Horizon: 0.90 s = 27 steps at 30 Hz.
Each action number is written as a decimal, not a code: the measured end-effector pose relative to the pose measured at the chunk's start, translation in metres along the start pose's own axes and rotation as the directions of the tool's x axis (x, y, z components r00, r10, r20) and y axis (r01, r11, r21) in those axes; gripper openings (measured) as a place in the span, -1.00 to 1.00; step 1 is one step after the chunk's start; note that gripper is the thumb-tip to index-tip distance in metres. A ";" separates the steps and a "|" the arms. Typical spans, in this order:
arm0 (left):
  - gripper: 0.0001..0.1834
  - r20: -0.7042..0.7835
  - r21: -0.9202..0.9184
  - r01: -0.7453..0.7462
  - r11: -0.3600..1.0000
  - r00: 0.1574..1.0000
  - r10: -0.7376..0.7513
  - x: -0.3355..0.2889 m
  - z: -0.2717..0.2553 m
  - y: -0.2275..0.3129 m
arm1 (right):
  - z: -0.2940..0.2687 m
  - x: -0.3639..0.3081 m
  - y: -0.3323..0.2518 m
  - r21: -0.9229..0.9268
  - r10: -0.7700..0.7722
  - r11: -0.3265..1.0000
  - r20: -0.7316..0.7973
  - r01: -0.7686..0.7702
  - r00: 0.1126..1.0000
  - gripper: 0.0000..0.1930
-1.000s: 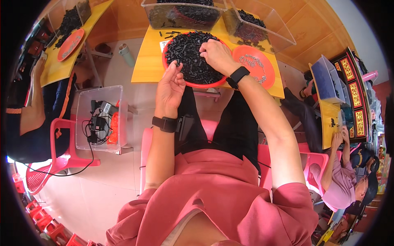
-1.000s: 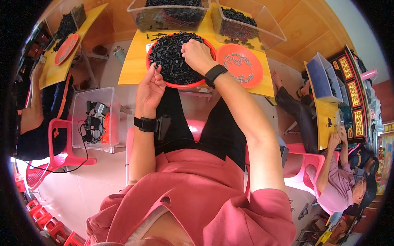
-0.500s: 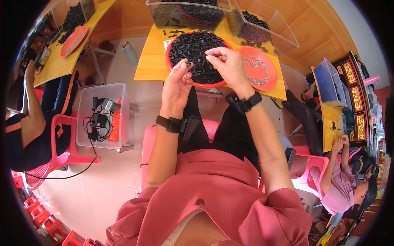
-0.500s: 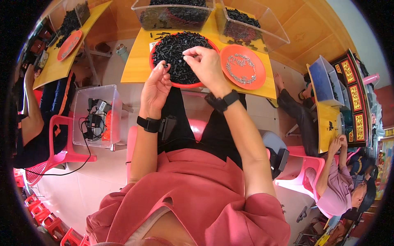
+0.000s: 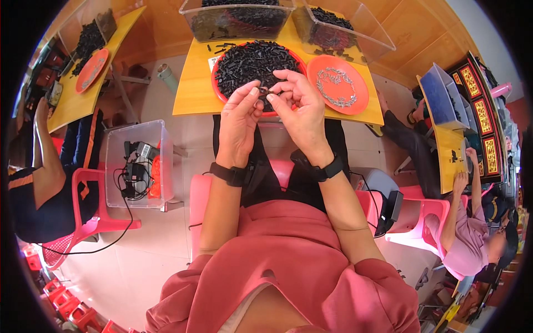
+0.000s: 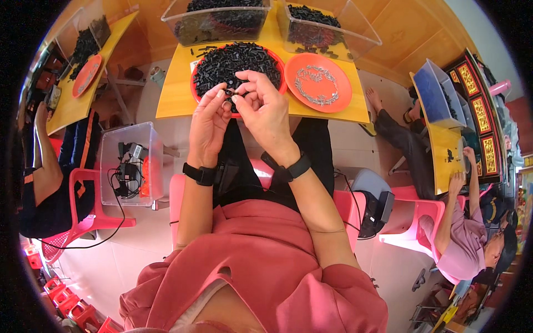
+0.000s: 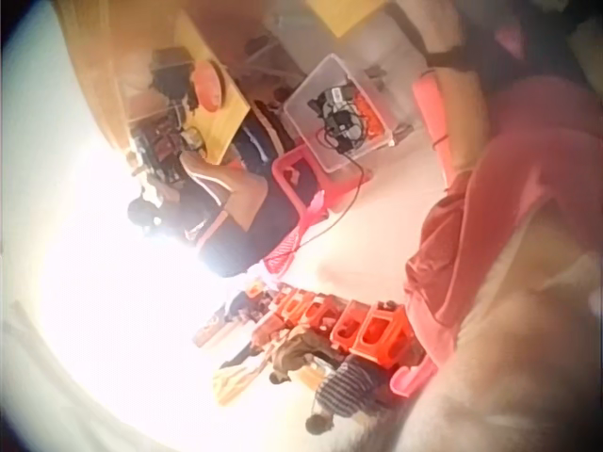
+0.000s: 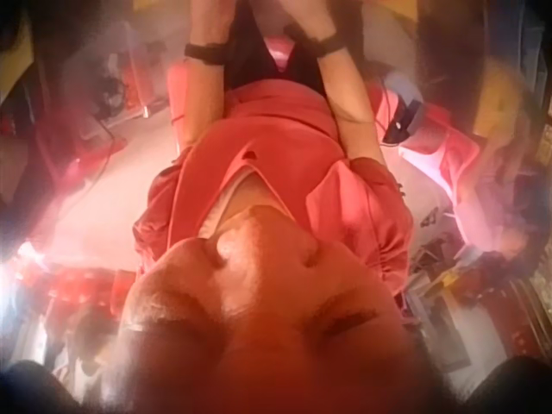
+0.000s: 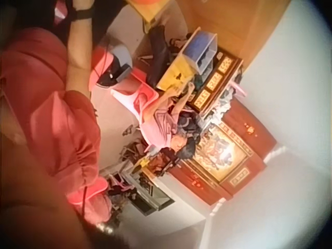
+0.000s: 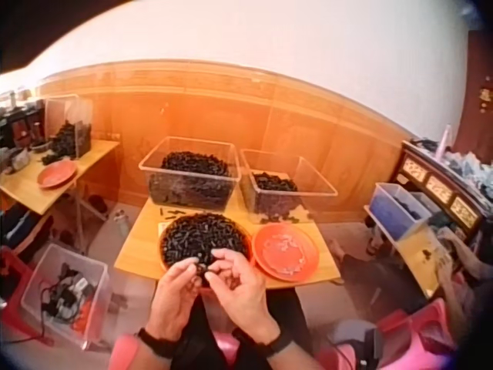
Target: The person scoops plastic components from a storage bin into a plate, then repeatedly picks metal pins and plastic parts from the plates to assemble them together by hand.
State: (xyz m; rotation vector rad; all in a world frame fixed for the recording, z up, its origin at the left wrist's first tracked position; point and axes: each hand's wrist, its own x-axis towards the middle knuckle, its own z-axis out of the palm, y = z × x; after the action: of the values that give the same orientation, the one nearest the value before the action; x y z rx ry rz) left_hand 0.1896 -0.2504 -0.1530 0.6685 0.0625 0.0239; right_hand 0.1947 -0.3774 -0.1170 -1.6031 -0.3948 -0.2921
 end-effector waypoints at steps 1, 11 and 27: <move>-0.79 0.003 0.002 0.003 1.000 1.000 -0.003 0.000 0.001 0.000 | -0.001 -0.001 0.000 -0.044 -0.008 0.999 0.013 0.008 1.000 -0.62; -0.76 0.044 0.056 -0.078 0.995 0.996 0.075 -0.004 0.010 0.000 | 0.005 -0.012 -0.009 -0.125 -0.109 0.987 -0.085 0.098 0.990 -0.52; -0.79 0.192 0.232 -0.257 0.938 0.958 0.214 -0.010 0.014 0.004 | 0.008 -0.022 -0.008 0.160 -0.033 0.985 -0.162 0.059 0.986 -0.53</move>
State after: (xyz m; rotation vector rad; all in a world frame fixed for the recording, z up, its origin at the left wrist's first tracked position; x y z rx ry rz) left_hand 0.1801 -0.2563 -0.1389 0.9314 -0.1775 0.1955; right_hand 0.1708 -0.3706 -0.1194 -1.3998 -0.3253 -0.4093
